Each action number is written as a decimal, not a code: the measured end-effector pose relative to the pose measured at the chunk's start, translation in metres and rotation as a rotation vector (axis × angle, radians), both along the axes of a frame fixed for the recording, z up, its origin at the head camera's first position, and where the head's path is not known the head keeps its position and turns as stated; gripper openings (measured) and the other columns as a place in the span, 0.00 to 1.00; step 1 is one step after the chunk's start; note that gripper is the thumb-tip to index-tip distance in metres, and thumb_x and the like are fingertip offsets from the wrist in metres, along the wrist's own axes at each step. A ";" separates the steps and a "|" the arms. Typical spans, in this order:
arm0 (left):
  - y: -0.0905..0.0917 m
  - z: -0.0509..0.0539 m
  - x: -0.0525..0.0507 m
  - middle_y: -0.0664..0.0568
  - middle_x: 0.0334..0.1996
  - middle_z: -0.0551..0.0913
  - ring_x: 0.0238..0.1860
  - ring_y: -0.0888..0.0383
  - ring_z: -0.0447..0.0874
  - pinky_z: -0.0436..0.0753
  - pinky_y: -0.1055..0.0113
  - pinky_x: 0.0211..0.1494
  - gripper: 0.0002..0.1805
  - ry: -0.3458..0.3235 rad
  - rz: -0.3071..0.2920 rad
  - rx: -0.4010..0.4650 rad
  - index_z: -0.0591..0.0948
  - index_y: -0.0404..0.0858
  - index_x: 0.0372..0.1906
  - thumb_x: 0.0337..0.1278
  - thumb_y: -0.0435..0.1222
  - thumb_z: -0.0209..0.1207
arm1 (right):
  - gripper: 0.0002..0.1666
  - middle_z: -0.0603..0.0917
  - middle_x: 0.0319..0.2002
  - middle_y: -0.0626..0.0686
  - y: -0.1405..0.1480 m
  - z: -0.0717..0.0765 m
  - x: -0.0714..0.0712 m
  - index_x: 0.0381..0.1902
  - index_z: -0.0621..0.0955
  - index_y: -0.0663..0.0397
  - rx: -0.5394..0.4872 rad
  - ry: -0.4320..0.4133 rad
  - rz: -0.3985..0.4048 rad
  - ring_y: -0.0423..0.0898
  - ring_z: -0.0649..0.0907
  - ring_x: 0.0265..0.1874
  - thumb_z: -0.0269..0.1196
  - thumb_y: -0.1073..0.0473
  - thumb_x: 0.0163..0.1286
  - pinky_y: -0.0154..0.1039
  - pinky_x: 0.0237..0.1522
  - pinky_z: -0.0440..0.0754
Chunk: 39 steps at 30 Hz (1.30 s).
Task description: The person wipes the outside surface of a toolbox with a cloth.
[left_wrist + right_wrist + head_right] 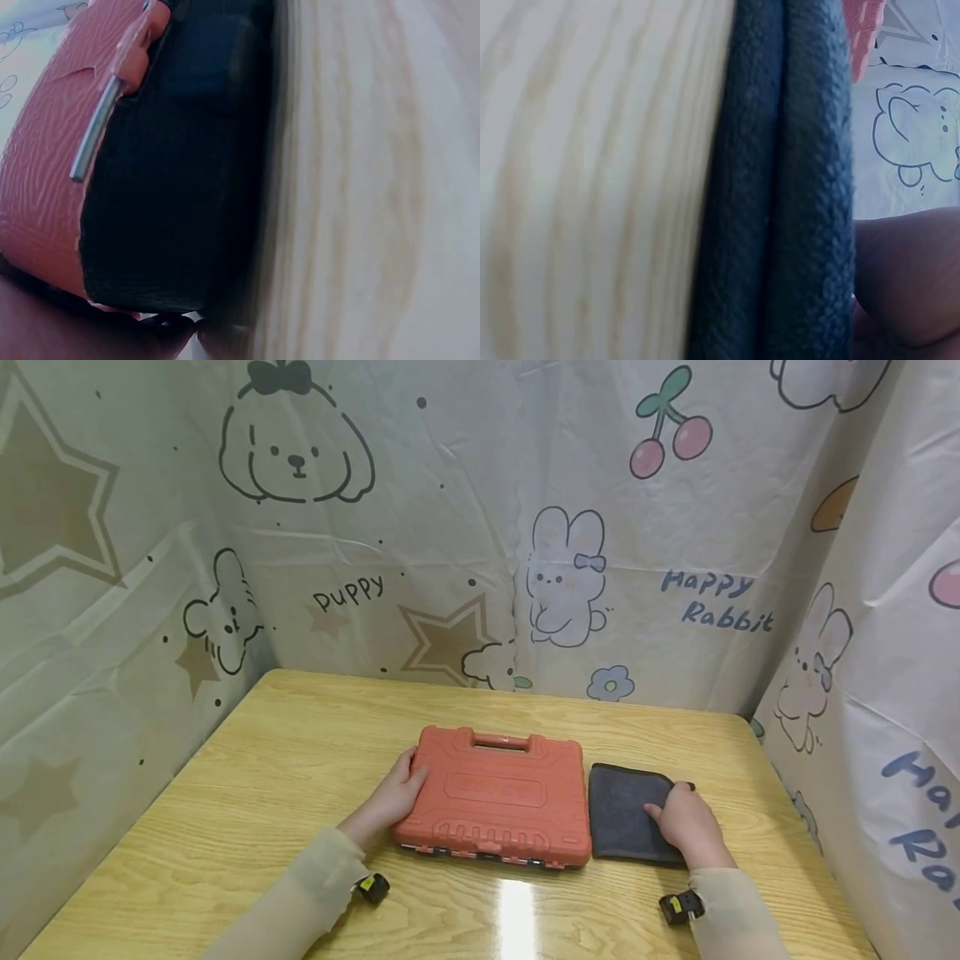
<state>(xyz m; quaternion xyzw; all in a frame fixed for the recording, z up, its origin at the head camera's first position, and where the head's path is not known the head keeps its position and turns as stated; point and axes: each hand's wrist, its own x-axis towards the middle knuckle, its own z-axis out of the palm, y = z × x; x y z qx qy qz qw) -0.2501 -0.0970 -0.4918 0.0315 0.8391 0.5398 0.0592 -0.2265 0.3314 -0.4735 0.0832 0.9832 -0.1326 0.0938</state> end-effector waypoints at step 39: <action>-0.001 -0.004 -0.002 0.24 0.77 0.54 0.79 0.32 0.52 0.55 0.39 0.81 0.33 -0.020 -0.002 -0.005 0.49 0.23 0.79 0.83 0.37 0.43 | 0.53 0.56 0.69 0.86 0.004 0.010 0.000 0.73 0.49 0.88 -0.414 -0.098 -0.097 0.78 0.65 0.68 0.59 0.48 0.76 0.68 0.69 0.69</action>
